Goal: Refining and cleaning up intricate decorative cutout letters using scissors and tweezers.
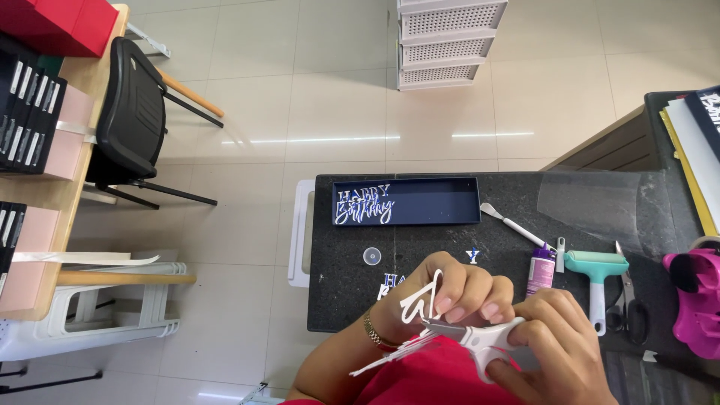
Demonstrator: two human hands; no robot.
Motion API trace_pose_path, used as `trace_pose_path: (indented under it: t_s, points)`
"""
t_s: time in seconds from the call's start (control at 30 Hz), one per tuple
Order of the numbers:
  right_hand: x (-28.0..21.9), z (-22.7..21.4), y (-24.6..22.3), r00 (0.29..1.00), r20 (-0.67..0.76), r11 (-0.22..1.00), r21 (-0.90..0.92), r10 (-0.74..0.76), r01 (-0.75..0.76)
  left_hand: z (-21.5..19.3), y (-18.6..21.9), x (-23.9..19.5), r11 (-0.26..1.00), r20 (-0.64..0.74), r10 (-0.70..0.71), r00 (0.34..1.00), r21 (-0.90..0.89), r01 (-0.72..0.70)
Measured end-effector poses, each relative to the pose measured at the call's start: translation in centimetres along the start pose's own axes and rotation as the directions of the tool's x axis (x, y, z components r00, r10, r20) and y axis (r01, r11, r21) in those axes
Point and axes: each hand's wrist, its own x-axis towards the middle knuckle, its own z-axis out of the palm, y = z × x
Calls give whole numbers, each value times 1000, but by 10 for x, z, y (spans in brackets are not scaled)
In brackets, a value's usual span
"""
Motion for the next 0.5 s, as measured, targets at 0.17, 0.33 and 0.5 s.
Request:
trace_pose_path:
  t_s: [0.17,0.33,0.5]
  points:
    - [-3,-1,1,1000,0,1000,-20,-9,9,-4,-3,0,1000,34,15,999,20,-15]
    - [-4,1,3,1000,-8,999,-29,-16,16,-3,0,0,1000,-2,-1,1000,-10,1]
    - [-11,2,9,1000,18,1000,-30,5,-4,-10,-2,0,1000,47,8,999,6,-8]
